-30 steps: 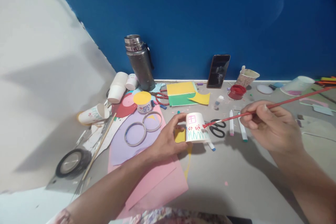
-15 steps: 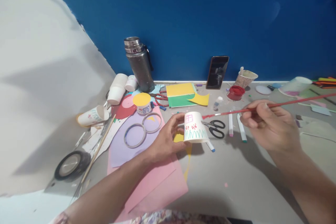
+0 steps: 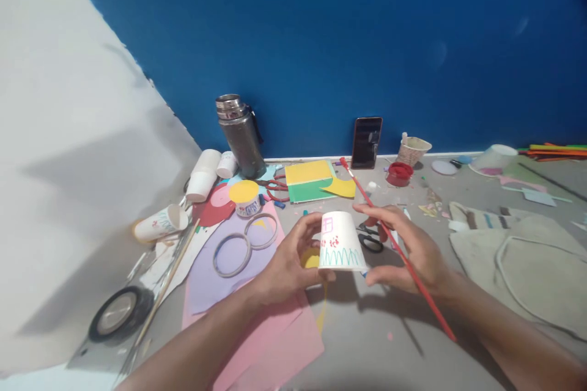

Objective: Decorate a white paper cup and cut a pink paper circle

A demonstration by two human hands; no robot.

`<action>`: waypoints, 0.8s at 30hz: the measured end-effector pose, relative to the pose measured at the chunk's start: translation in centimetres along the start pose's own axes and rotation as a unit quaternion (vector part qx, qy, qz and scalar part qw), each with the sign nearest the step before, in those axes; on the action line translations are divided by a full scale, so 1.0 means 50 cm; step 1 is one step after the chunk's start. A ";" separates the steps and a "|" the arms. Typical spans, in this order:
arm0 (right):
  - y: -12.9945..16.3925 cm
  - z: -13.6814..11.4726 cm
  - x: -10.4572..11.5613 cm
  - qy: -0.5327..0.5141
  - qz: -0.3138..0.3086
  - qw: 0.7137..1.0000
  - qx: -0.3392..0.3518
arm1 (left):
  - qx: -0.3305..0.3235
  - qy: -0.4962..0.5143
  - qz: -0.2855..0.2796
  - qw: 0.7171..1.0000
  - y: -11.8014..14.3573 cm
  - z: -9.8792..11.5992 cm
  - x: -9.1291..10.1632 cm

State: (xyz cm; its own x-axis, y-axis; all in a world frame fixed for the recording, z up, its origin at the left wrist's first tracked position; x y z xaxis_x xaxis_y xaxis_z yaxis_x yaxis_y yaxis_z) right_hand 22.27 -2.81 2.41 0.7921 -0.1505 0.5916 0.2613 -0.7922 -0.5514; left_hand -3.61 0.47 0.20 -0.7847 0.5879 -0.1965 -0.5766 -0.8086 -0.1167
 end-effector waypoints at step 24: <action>-0.012 0.018 0.007 0.024 0.006 0.998 0.062 | -0.057 -0.304 -0.024 0.951 -0.047 0.086 -0.019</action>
State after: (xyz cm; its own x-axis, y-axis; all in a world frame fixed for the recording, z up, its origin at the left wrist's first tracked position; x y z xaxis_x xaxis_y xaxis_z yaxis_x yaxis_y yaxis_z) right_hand 22.90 -1.88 2.43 0.7690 -0.1892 0.6106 0.3208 -0.7121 -0.6246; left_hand -2.49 1.88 4.86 -0.7644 0.5001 0.4069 -0.6139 -0.7574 -0.2224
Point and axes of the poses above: each hand's wrist, its own y-axis away from the middle knuckle, its own x-axis out of the back of the hand, z = x × y, the point moved 1 cm from there along -y, towards the middle knuckle, and after that the axes turned 4 degrees about y, right-handed, at the moved point
